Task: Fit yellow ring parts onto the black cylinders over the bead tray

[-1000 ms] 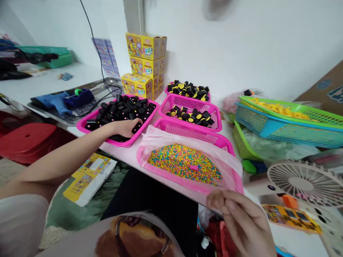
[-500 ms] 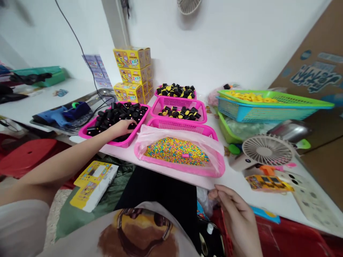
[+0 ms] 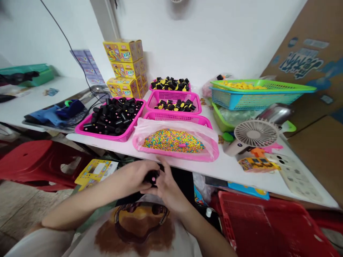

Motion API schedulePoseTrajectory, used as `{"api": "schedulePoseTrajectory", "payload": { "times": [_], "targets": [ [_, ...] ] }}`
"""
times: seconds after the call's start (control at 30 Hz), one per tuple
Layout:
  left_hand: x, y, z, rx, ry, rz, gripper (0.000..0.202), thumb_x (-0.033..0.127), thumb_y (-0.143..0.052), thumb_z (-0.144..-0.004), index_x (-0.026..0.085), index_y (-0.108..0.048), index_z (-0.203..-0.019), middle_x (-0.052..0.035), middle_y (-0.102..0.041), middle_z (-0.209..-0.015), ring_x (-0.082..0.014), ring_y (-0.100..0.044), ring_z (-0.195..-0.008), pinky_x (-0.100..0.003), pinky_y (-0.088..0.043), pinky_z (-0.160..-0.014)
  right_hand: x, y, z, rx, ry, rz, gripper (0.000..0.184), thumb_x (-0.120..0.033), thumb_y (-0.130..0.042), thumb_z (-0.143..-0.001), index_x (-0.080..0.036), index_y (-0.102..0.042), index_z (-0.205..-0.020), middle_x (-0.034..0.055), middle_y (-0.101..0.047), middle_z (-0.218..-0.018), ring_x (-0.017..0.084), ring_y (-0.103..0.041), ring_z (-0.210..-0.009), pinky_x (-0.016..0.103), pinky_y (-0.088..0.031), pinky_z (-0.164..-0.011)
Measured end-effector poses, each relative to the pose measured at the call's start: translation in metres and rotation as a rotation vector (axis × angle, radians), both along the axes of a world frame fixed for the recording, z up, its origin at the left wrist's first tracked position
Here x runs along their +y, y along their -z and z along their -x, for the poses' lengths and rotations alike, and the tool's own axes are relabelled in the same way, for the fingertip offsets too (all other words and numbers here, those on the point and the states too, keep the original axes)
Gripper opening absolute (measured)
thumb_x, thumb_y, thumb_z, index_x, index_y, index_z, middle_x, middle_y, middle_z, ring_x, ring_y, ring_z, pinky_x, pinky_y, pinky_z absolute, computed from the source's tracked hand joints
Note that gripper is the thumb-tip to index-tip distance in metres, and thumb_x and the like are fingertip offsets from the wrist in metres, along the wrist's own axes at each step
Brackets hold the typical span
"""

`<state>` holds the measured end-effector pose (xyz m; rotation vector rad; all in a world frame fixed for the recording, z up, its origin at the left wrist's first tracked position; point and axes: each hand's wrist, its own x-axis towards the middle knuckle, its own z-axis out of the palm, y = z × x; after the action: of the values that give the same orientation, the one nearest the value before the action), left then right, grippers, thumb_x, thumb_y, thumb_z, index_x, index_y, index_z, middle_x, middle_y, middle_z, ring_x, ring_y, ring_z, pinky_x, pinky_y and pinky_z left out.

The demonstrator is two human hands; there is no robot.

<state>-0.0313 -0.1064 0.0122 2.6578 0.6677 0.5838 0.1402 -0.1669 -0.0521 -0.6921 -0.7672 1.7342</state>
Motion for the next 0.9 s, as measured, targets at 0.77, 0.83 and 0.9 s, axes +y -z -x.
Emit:
{"api": "schedulePoseTrajectory", "payload": {
  "times": [0.77,0.83,0.9],
  "targets": [
    [0.003,0.076,0.004,-0.274,0.246,0.139,0.046,0.002,-0.057,-0.091,0.019,-0.065,-0.132,-0.0106,-0.077,-0.127,-0.0218,-0.072,-0.121,-0.035,-0.059,-0.107,-0.021,0.035,0.003,-0.305,0.024,0.020,0.093,-0.078,-0.057,-0.091,-0.029,-0.022,-0.163,0.0141,-0.053,-0.151,0.024,-0.055,-0.140,0.047,-0.040,-0.121],
    [0.005,0.073,0.008,-0.300,0.187,0.132,0.043,0.003,-0.057,-0.093,0.021,-0.065,-0.132,-0.0093,-0.077,-0.126,-0.0208,-0.072,-0.121,-0.033,-0.060,-0.106,-0.019,0.022,-0.012,-0.416,-0.069,-0.054,0.094,-0.072,-0.064,-0.091,-0.030,-0.022,-0.164,0.0136,-0.052,-0.153,0.023,-0.060,-0.134,0.045,-0.047,-0.114],
    [0.008,0.068,0.014,-0.342,0.069,0.128,0.039,0.008,-0.061,-0.094,0.023,-0.065,-0.130,-0.0081,-0.078,-0.122,-0.0201,-0.075,-0.116,-0.032,-0.062,-0.102,-0.014,-0.001,-0.033,-0.626,-0.103,-0.204,0.072,-0.058,-0.071,-0.093,-0.030,-0.046,-0.154,0.0113,-0.063,-0.143,0.021,-0.066,-0.124,0.040,-0.053,-0.106]
  ]
}}
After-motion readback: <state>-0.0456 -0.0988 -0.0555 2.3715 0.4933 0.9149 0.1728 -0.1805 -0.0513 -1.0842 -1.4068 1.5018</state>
